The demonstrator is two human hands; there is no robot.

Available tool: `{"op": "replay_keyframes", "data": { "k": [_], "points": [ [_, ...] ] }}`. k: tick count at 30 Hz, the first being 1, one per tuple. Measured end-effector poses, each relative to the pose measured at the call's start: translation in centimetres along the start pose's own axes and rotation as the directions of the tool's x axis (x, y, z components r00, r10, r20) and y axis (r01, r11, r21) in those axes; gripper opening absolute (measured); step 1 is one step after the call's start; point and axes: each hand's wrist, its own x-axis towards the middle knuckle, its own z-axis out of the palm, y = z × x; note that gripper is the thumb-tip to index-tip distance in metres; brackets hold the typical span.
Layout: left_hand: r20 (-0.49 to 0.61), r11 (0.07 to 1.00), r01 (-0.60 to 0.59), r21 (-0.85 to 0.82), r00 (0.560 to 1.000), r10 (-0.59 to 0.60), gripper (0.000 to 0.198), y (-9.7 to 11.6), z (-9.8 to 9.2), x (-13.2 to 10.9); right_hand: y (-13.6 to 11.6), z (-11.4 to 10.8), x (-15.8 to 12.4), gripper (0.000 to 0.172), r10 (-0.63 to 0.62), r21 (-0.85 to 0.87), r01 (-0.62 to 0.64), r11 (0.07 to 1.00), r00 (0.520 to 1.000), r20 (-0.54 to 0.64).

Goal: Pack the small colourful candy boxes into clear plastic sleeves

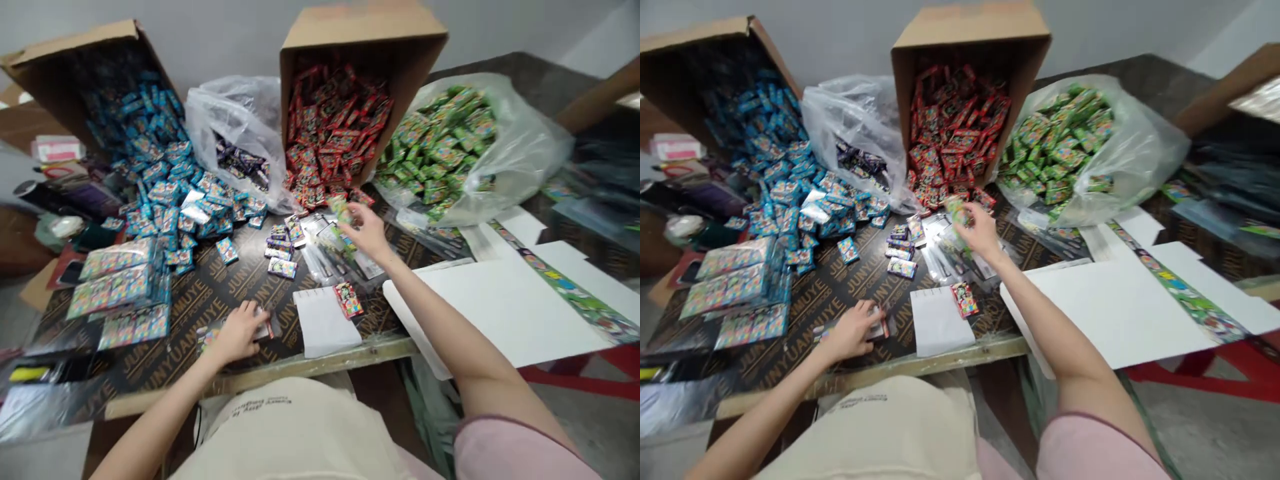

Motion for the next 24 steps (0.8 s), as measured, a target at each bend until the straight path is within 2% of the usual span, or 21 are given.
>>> {"op": "replay_keyframes", "data": {
  "k": [1, 3, 5, 7, 8, 9, 10, 11, 12, 13, 14, 16, 18, 21, 24],
  "points": [
    [-0.06, 0.999, 0.011, -0.051, 0.998, -0.014, 0.067, -0.2, 0.0, -0.3, -2.6, 0.8, -2.0, 0.048, -0.106, 0.063, 0.099, 0.993, 0.987, 0.12],
    [-0.214, 0.984, 0.025, -0.177, 0.975, -0.064, 0.076, -0.6, 0.0, -1.0, -7.3, 2.5, -6.0, 0.044, -0.271, 0.14, 0.239, 0.961, 0.916, 0.295],
    [-0.367, 0.952, 0.019, -0.304, 0.92, -0.136, 0.086, -0.7, 0.0, -1.9, -11.1, 3.9, -9.2, 0.039, -0.309, 0.226, 0.239, 0.944, 0.882, 0.356],
    [-0.486, 0.921, -0.008, -0.389, 0.851, -0.198, 0.093, -0.7, 0.2, -2.8, -14.2, 5.1, -11.6, 0.037, -0.213, 0.373, 0.072, 0.925, 0.91, 0.355],
    [-0.533, 0.913, -0.024, -0.408, 0.818, -0.217, 0.095, -0.6, 0.3, -3.3, -15.6, 5.5, -12.6, 0.039, -0.131, 0.474, -0.075, 0.877, 0.913, 0.387],
    [-0.575, 0.91, -0.04, -0.412, 0.787, -0.226, 0.097, -0.5, 0.5, -3.8, -16.9, 5.8, -13.5, 0.043, -0.049, 0.569, -0.252, 0.783, 0.887, 0.46],
    [-0.611, 0.914, -0.054, -0.403, 0.759, -0.225, 0.097, -0.5, 0.7, -4.2, -18.1, 6.0, -14.3, 0.047, 0.011, 0.628, -0.437, 0.644, 0.826, 0.564],
    [-0.644, 0.921, -0.064, -0.384, 0.734, -0.217, 0.097, -0.4, 0.9, -4.6, -19.2, 6.2, -15.1, 0.051, 0.035, 0.641, -0.6, 0.479, 0.742, 0.669],
    [-0.672, 0.931, -0.072, -0.358, 0.712, -0.203, 0.095, -0.4, 1.1, -5.0, -20.2, 6.2, -15.9, 0.052, 0.038, 0.621, -0.716, 0.318, 0.664, 0.747],
    [-0.694, 0.941, -0.076, -0.331, 0.695, -0.187, 0.094, -0.4, 1.4, -5.2, -21.0, 6.2, -16.5, 0.05, 0.039, 0.595, -0.783, 0.183, 0.61, 0.791],
    [-0.709, 0.949, -0.077, -0.305, 0.684, -0.172, 0.092, -0.4, 1.6, -5.4, -21.7, 6.2, -17.1, 0.047, 0.052, 0.582, -0.809, 0.083, 0.586, 0.808],
    [-0.721, 0.962, -0.074, -0.264, 0.678, -0.145, 0.089, -0.4, 2.0, -5.7, -22.6, 6.1, -18.0, 0.041, 0.103, 0.595, -0.803, -0.026, 0.59, 0.801],
    [-0.722, 0.969, -0.077, -0.234, 0.682, -0.12, 0.088, -0.4, 2.3, -5.9, -22.9, 6.0, -18.5, 0.037, 0.154, 0.606, -0.79, -0.088, 0.59, 0.792],
    [-0.721, 0.975, -0.086, -0.204, 0.687, -0.09, 0.085, -0.2, 2.6, -6.3, -22.8, 6.4, -19.0, 0.033, 0.21, 0.581, -0.795, -0.173, 0.546, 0.811],
    [-0.698, 0.978, -0.093, -0.187, 0.713, -0.066, 0.083, 0.1, 2.9, -6.8, -22.6, 7.0, -19.8, 0.036, 0.225, 0.545, -0.819, -0.18, 0.505, 0.833]
  ]
}}
